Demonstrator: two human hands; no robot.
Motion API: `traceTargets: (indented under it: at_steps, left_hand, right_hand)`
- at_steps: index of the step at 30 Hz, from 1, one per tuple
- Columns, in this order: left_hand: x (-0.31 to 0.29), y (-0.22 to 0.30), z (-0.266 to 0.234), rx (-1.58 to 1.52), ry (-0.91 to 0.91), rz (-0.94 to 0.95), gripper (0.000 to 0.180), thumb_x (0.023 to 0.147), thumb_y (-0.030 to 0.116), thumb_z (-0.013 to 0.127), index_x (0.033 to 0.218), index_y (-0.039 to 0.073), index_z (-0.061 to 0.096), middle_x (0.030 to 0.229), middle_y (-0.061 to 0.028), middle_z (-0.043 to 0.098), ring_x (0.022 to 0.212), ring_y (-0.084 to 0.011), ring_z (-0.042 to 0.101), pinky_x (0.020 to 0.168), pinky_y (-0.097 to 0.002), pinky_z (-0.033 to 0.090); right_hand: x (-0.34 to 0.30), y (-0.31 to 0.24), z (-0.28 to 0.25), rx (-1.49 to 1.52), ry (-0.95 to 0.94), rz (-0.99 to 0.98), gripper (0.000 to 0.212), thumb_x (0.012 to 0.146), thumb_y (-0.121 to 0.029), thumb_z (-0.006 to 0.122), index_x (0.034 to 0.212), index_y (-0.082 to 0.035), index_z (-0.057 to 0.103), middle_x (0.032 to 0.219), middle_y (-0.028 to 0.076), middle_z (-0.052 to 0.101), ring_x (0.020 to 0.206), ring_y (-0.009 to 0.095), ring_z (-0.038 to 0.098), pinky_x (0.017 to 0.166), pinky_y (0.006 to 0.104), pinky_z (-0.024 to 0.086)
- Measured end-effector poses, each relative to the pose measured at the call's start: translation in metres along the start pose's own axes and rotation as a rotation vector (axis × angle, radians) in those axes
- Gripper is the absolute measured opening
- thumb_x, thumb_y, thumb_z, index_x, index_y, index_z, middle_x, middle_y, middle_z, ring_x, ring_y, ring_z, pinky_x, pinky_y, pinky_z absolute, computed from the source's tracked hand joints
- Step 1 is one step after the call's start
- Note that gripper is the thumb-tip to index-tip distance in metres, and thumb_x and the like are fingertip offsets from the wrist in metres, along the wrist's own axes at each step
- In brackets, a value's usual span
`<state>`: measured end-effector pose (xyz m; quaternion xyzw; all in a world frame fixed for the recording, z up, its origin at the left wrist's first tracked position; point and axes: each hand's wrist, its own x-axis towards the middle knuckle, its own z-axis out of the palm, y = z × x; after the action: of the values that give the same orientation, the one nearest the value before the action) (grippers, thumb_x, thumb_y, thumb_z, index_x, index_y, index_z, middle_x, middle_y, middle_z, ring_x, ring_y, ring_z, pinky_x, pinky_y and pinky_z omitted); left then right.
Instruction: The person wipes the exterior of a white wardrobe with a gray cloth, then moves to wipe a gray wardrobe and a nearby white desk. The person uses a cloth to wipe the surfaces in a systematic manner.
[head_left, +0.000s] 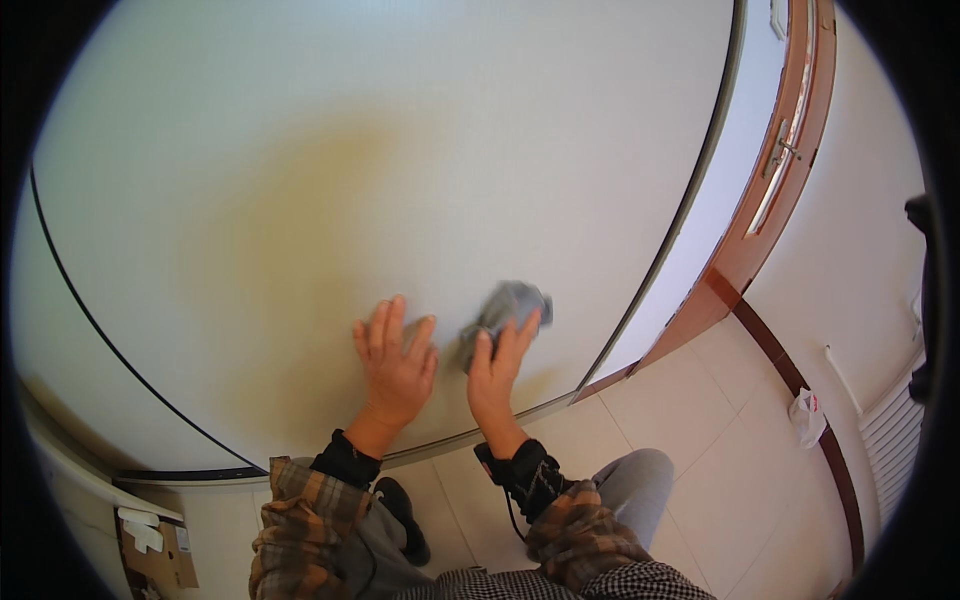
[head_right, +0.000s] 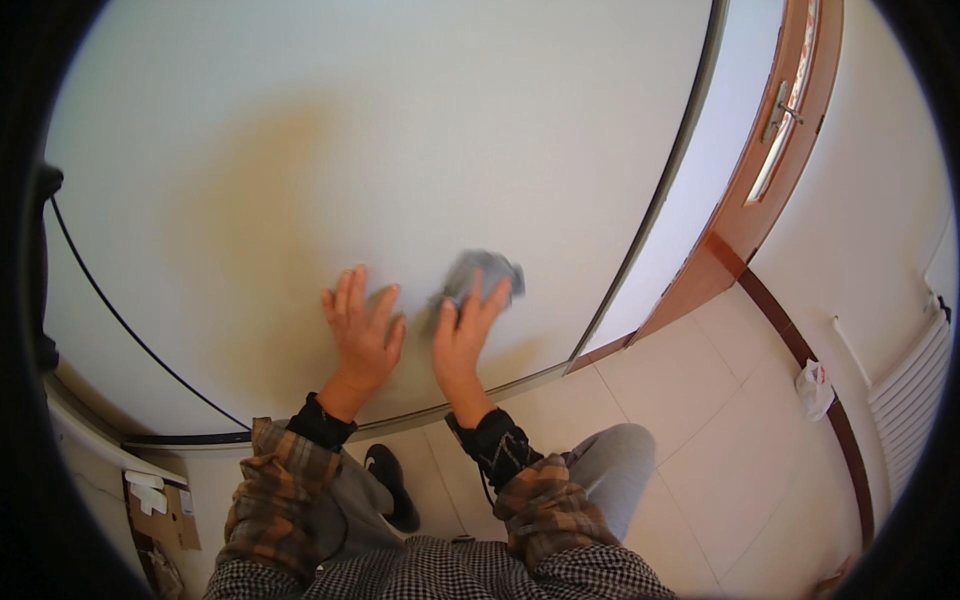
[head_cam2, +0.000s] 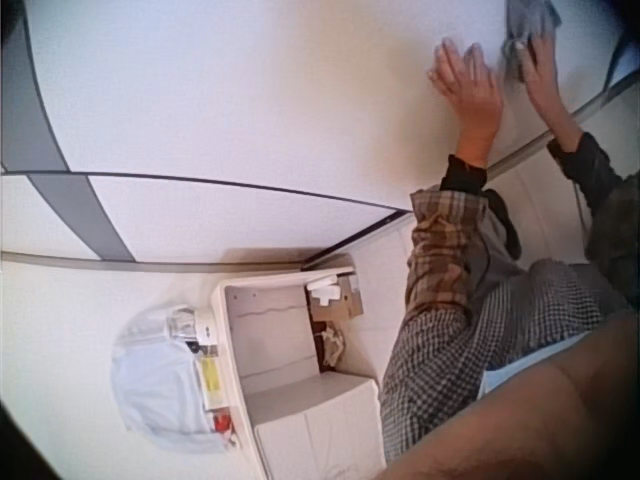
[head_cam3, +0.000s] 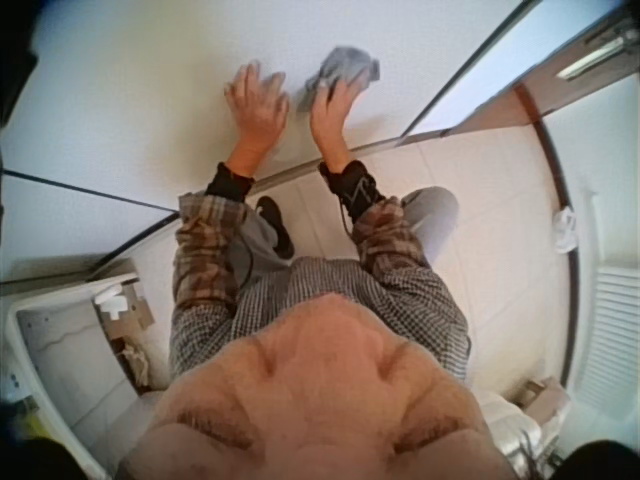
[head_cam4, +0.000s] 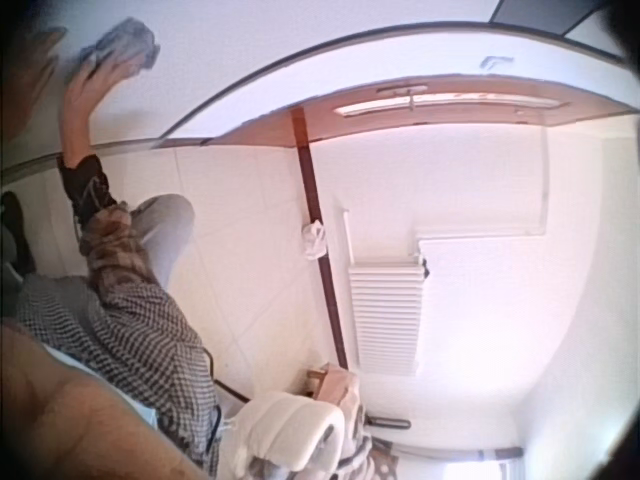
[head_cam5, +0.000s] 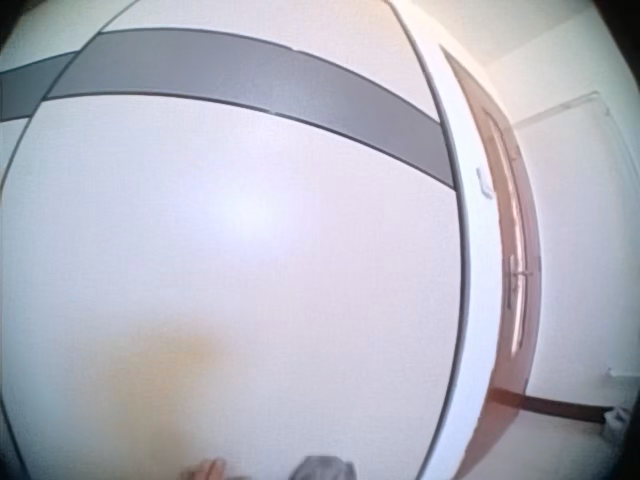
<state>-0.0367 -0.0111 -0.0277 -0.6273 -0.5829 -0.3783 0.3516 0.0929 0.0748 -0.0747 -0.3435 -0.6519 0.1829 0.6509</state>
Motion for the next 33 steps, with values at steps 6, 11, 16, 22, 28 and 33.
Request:
traceTargets:
  at_steps: [6, 11, 16, 22, 28, 33]
  left_hand:
    - [0.003, -0.022, -0.031, 0.046, 0.172, -0.165, 0.061, 0.079, 0.012, 0.076, 0.137, 0.011, 0.057, 0.159, -0.0254, 0.030, 0.148, -0.0473, 0.024, 0.117, -0.0680, 0.016]
    - [-0.006, -0.017, -0.068, 0.070, -0.097, -0.101, 0.062, 0.078, 0.007, 0.075, 0.137, 0.009, 0.056, 0.159, -0.0252, 0.032, 0.147, -0.0473, 0.027, 0.115, -0.0702, 0.020]
    - [-0.006, -0.020, -0.080, 0.001, -0.050, -0.102, 0.049, 0.079, 0.002, 0.070, 0.127, 0.004, 0.063, 0.156, -0.0261, 0.035, 0.144, -0.0474, 0.031, 0.114, -0.0614, 0.030]
    - [-0.027, -0.049, -0.098, 0.003, 0.054, -0.122, 0.040, 0.081, 0.001, 0.065, 0.121, 0.001, 0.067, 0.150, -0.0266, 0.042, 0.139, -0.0433, 0.037, 0.111, -0.0563, 0.033]
    - [-0.053, -0.094, -0.127, 0.098, 0.078, -0.237, 0.043, 0.081, 0.006, 0.068, 0.124, 0.005, 0.066, 0.150, -0.0268, 0.042, 0.141, -0.0431, 0.033, 0.114, -0.0569, 0.028]
    - [-0.066, -0.127, -0.125, 0.196, 0.066, -0.105, 0.043, 0.087, 0.014, 0.066, 0.130, 0.011, 0.064, 0.151, -0.0259, 0.042, 0.142, -0.0425, 0.032, 0.116, -0.0584, 0.025]
  right_hand:
    - [-0.011, -0.023, 0.007, -0.205, -0.154, -0.261, 0.063, 0.087, 0.003, 0.057, 0.149, -0.008, 0.049, 0.161, 0.038, 0.012, 0.147, 0.060, 0.015, 0.117, 0.0641, 0.019]
    - [-0.080, 0.019, 0.000, -0.146, -0.215, -0.112, 0.070, 0.084, 0.012, 0.055, 0.150, -0.009, 0.047, 0.160, 0.039, 0.012, 0.148, 0.060, 0.012, 0.118, 0.0641, 0.020]
    - [-0.088, 0.009, 0.000, -0.161, -0.340, -0.286, 0.072, 0.081, 0.014, 0.057, 0.148, -0.010, 0.050, 0.161, 0.034, 0.020, 0.147, 0.057, 0.021, 0.113, 0.0625, 0.028]
    - [-0.089, -0.050, 0.027, -0.207, -0.591, -0.627, 0.069, 0.082, 0.008, 0.060, 0.145, -0.016, 0.055, 0.158, 0.017, 0.041, 0.147, 0.038, 0.036, 0.090, 0.0483, 0.039]
    - [-0.017, -0.114, 0.056, -0.226, -0.354, -0.772, 0.056, 0.083, -0.001, 0.062, 0.137, -0.017, 0.064, 0.151, 0.015, 0.051, 0.142, 0.036, 0.042, 0.098, 0.0529, 0.032]
    - [0.085, -0.203, 0.073, -0.248, -0.173, -0.946, 0.059, 0.082, -0.002, 0.063, 0.139, -0.019, 0.061, 0.154, 0.015, 0.047, 0.144, 0.035, 0.041, 0.099, 0.0587, 0.031]
